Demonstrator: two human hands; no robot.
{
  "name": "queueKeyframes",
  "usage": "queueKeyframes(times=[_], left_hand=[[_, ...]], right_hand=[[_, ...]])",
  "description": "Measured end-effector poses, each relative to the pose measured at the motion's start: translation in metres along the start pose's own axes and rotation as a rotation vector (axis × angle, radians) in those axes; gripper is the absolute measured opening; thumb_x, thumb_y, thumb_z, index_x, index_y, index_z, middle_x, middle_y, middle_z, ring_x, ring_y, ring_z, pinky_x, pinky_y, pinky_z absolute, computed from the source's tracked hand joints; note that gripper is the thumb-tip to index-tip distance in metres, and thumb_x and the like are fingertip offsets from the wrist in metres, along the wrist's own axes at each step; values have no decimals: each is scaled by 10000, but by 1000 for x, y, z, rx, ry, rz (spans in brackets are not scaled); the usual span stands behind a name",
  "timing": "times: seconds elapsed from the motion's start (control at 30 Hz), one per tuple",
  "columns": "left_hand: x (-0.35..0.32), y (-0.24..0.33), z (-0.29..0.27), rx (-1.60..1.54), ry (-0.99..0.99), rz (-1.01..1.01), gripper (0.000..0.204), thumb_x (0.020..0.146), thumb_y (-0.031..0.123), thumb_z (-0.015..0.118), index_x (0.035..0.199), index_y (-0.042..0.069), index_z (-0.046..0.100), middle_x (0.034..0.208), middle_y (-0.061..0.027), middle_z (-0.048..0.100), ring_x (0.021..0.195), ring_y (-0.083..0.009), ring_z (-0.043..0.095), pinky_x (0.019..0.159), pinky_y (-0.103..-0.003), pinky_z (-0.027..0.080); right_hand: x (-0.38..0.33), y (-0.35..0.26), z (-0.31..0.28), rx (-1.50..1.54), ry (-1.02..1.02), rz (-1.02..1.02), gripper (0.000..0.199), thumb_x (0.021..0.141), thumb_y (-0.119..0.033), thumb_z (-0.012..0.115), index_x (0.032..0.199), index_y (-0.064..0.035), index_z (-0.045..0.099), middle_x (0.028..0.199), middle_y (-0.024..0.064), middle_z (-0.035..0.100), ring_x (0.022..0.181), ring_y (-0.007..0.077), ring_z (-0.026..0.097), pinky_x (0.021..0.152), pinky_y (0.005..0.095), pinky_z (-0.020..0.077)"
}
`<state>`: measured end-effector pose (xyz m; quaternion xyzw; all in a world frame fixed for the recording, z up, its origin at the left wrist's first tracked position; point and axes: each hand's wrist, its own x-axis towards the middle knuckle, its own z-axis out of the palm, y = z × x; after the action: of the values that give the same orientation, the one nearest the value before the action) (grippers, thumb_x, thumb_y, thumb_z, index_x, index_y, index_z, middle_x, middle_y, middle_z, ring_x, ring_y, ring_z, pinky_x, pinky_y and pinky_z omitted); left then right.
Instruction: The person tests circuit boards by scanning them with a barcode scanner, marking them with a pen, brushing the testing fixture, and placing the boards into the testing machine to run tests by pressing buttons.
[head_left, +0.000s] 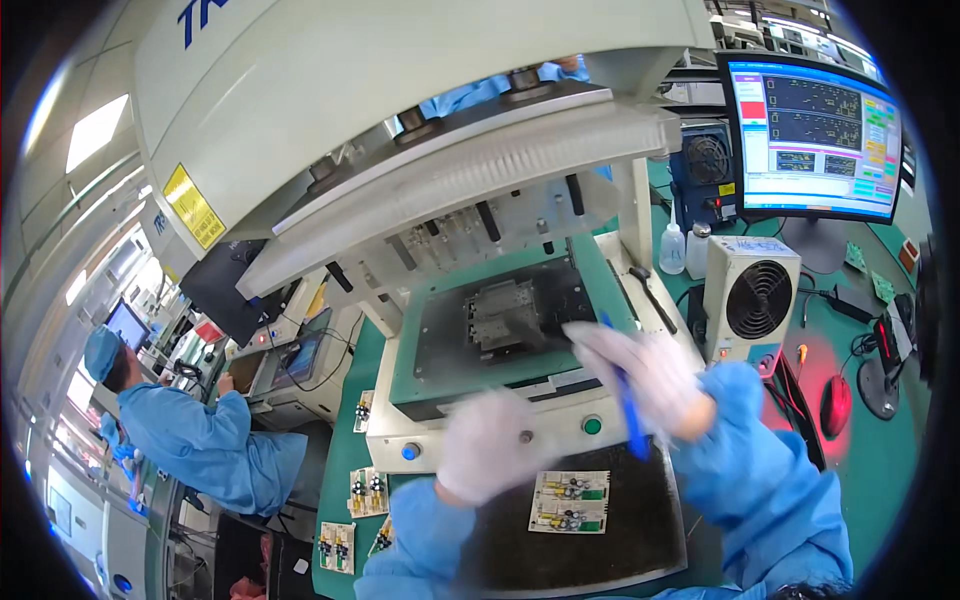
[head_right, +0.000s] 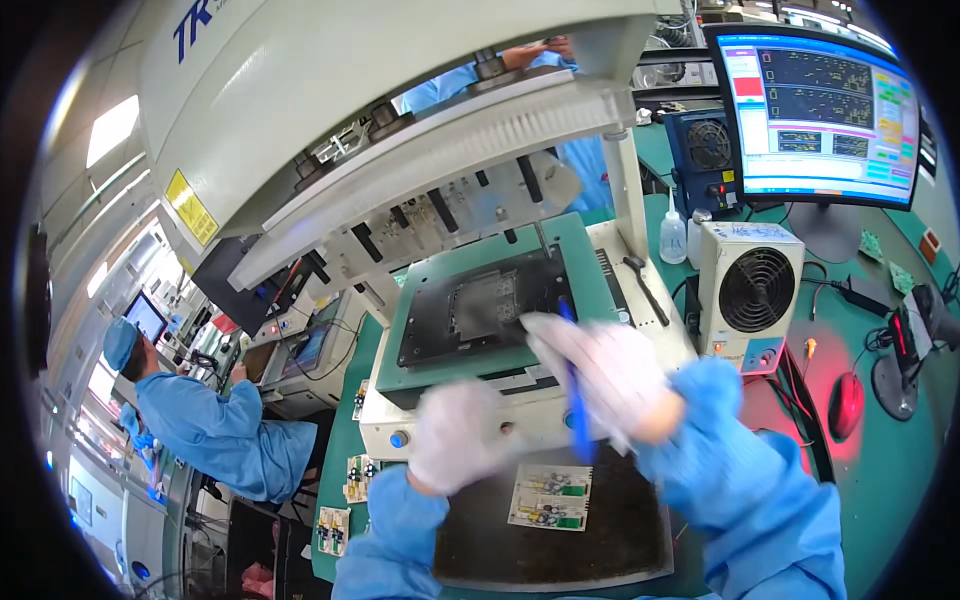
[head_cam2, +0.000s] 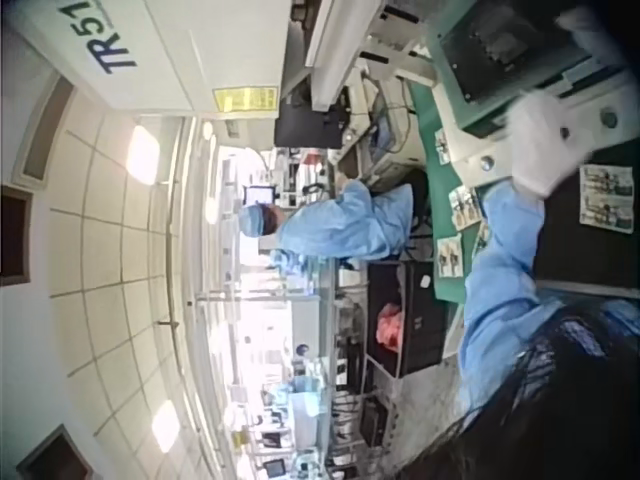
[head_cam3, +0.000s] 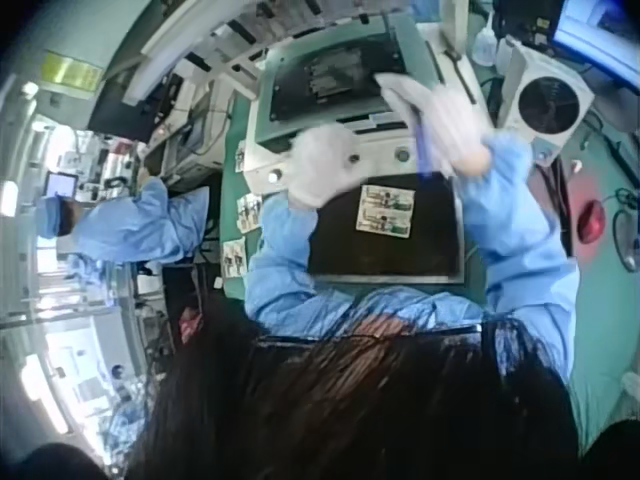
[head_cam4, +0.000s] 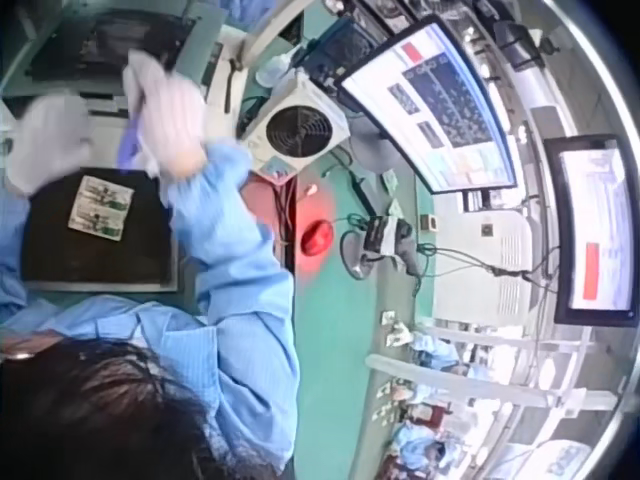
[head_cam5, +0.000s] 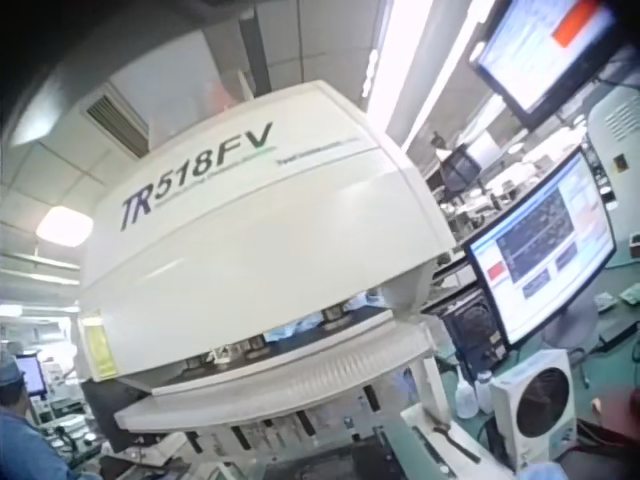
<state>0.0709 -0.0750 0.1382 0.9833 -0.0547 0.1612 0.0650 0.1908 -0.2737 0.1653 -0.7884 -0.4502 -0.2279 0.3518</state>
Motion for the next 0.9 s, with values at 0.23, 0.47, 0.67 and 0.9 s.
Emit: queueKeyframes(times=[0.23, 0.47, 0.67, 0.9], left_hand=[[-50, 36, 33, -61, -368, 309, 727, 686, 464, 739, 1247, 65, 506, 1170, -153, 534, 1128, -340, 506, 998, -411, 391], [-37, 43, 29, -97, -507, 247, 741, 598, 466, 790, 1179, 81, 540, 1025, -128, 548, 980, -325, 554, 849, -434, 462], [18, 24, -25, -55, -85, 452, 710, 508, 438, 809, 1076, 70, 593, 928, -133, 579, 823, -341, 595, 751, -432, 486], [135, -86, -46, 188, -162, 70, 843, 568, 509, 782, 1242, 55, 557, 1197, -211, 548, 1128, -393, 499, 989, -451, 386]], right_hand=[[-166, 3, -67, -97, 80, 223, 325, 798, -80, 614, 1123, -91, 623, 808, 115, 633, 747, 312, 589, 689, 409, 459], [-232, 13, -60, -239, 118, 409, 362, 755, -46, 666, 1112, -83, 622, 959, 123, 642, 914, 326, 584, 812, 413, 450], [-247, 15, -58, -313, 251, 506, 400, 718, -18, 710, 1103, -77, 621, 1089, 130, 650, 1056, 337, 579, 917, 416, 442], [-252, 5, -55, -198, 177, 554, 372, 729, -51, 716, 1085, -79, 611, 1138, 141, 641, 1076, 360, 564, 927, 434, 456]])
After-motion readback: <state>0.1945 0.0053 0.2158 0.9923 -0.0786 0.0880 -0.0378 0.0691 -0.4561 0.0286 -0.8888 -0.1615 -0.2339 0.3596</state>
